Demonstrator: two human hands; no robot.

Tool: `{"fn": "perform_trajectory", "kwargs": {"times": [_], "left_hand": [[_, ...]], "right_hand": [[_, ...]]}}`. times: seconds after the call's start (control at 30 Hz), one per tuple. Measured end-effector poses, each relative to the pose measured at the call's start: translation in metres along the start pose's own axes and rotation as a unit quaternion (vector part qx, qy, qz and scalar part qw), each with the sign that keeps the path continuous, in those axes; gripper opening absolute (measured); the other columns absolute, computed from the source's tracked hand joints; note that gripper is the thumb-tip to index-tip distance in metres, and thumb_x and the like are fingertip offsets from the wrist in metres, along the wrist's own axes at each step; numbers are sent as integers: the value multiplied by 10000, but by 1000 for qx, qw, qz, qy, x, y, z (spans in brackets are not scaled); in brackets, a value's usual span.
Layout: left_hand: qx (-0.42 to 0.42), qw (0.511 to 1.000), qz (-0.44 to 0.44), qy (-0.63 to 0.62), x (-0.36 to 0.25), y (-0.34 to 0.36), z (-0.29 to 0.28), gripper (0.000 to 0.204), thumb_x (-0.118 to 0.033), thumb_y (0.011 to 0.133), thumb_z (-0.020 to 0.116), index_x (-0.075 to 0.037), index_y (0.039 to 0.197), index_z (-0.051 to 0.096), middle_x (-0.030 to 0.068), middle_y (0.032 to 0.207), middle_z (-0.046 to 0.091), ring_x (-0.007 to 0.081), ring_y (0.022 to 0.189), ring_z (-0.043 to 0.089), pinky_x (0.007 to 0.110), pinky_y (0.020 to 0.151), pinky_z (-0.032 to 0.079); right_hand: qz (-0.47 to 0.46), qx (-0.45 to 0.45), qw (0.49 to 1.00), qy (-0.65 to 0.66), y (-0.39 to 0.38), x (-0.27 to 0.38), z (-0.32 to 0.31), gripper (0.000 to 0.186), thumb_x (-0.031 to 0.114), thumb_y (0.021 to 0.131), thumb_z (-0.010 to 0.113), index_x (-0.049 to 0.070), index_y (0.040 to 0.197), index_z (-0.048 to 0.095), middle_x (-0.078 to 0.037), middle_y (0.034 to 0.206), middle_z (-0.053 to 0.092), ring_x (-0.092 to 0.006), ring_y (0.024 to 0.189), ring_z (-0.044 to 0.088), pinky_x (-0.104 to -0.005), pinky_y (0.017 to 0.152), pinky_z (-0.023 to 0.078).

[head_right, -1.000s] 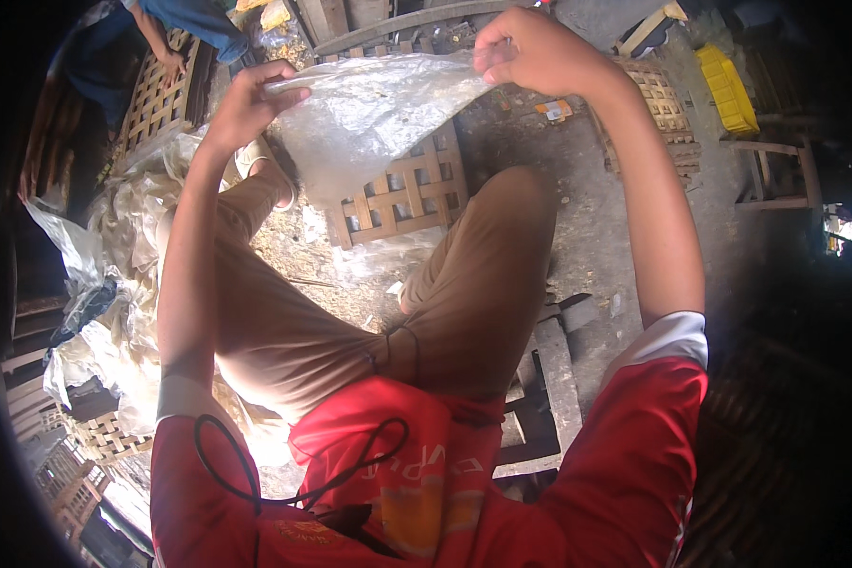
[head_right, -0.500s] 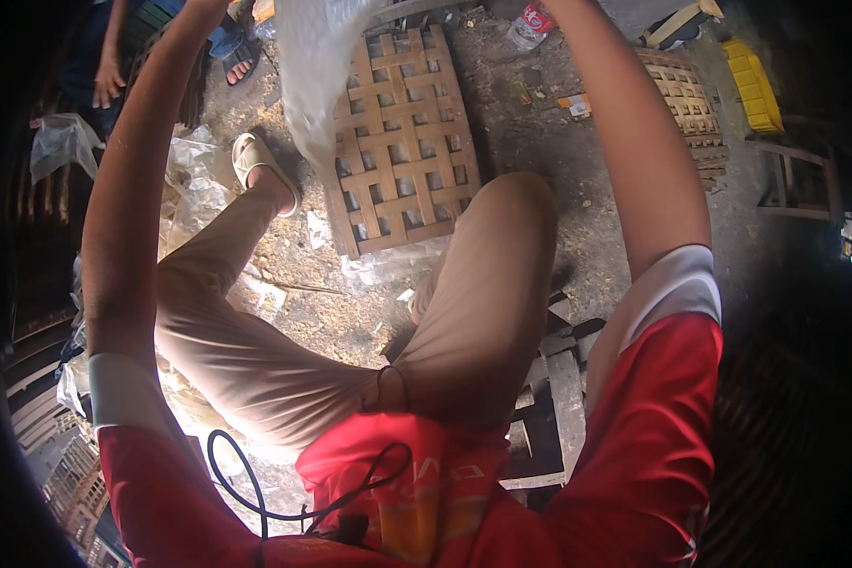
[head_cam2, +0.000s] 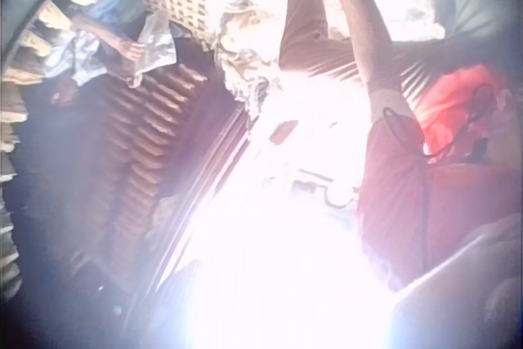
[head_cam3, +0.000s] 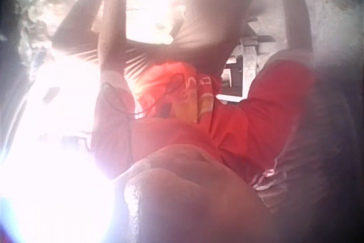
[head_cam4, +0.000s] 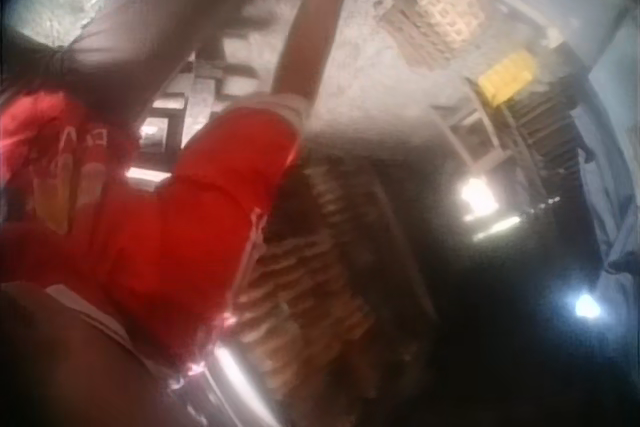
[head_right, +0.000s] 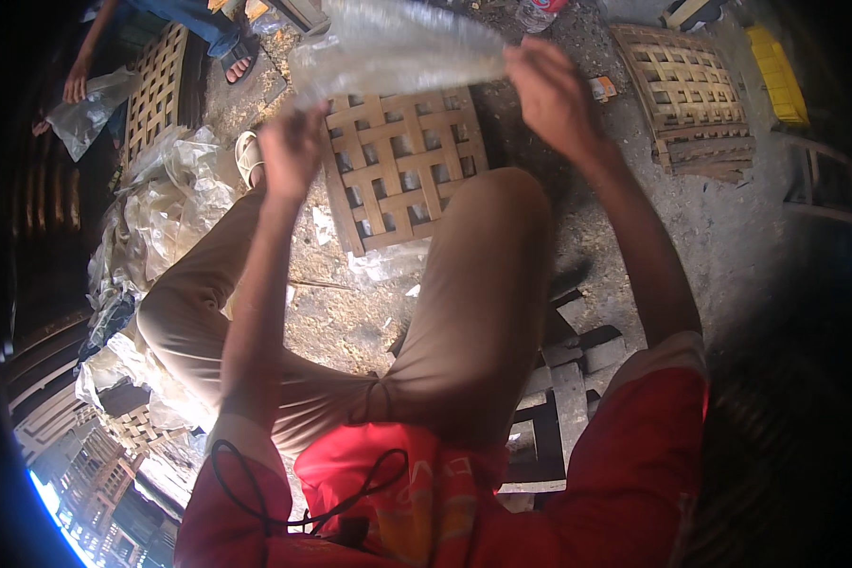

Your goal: The person sits on the floor and repeatedly places thin plastic sheets onto small wooden lattice trays, then lifts and stacks the trays. The person handles the trays and plastic sheets by hand, moving them between the floor and a nearby stack.

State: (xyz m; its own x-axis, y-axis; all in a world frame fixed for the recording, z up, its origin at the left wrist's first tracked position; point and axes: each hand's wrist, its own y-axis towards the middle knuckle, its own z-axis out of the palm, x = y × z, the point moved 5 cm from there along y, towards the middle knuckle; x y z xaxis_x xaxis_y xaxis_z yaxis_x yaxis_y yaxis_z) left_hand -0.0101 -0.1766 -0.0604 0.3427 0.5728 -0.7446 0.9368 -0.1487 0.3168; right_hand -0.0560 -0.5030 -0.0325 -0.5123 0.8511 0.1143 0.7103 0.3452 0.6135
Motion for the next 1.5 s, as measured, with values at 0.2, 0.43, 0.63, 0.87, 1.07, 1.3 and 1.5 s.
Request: {"fn": "perform_trajectory", "kwargs": {"times": [0.2, 0.43, 0.63, 0.87, 1.07, 1.3, 1.5], "left_hand": [[109, 989, -104, 5, 117, -141, 79, 325, 56, 848, 634, -12, 1163, 677, 229, 1120, 691, 376, 984, 697, 417, 797, 582], [113, 974, -178, 87, 150, -208, 78, 360, 135, 755, 519, -55, 983, 722, 241, 1216, 626, 401, 1086, 655, 423, 890, 563], [96, 950, -293, 54, 175, -225, 84, 265, 59, 829, 601, -75, 1006, 746, 152, 1040, 717, 331, 970, 706, 399, 768, 579], [112, 947, -286, 93, 181, -235, 82, 196, 5, 858, 617, -50, 981, 760, 178, 999, 740, 323, 847, 729, 379, 755, 580], [72, 956, -256, 123, 182, -241, 77, 131, -39, 869, 633, -15, 935, 743, 177, 948, 734, 331, 807, 724, 395, 698, 583], [66, 963, -155, 211, 171, -239, 78, 135, -36, 869, 649, -48, 952, 756, 124, 982, 726, 296, 900, 681, 396, 775, 562], [105, 943, -211, 236, 177, -254, 80, 160, -34, 843, 659, -81, 951, 768, 103, 1020, 720, 299, 982, 657, 408, 833, 546]], "right_hand": [[139, 421, 877, 183, -154, 21, 112, 184, 198, 950, 635, 35, 1021, 683, -150, 1125, 687, -278, 1135, 635, -393, 964, 516], [255, 477, 800, 259, -167, 64, 175, 477, 358, 892, 733, 75, 1260, 625, -172, 1042, 663, -322, 970, 644, -454, 877, 522], [41, 193, 975, 103, -72, 82, 218, 595, 357, 831, 767, 216, 1372, 563, -169, 1218, 586, -359, 1136, 582, -461, 964, 472], [239, 377, 891, 81, -96, 50, 306, 604, 346, 841, 742, 161, 1375, 528, -163, 1173, 614, -360, 1152, 582, -489, 907, 482], [75, 162, 983, 47, -103, 91, 258, 583, 497, 829, 731, 117, 1243, 576, -123, 1116, 620, -337, 1101, 559, -521, 886, 456], [92, 194, 977, -8, -142, 89, 301, 300, 336, 818, 743, 113, 999, 657, -94, 1018, 628, -337, 1075, 577, -528, 878, 449], [622, 104, 761, 149, -179, -9, 290, 265, 166, 753, 755, 64, 959, 624, -167, 952, 634, -373, 872, 636, -477, 829, 489]]}}
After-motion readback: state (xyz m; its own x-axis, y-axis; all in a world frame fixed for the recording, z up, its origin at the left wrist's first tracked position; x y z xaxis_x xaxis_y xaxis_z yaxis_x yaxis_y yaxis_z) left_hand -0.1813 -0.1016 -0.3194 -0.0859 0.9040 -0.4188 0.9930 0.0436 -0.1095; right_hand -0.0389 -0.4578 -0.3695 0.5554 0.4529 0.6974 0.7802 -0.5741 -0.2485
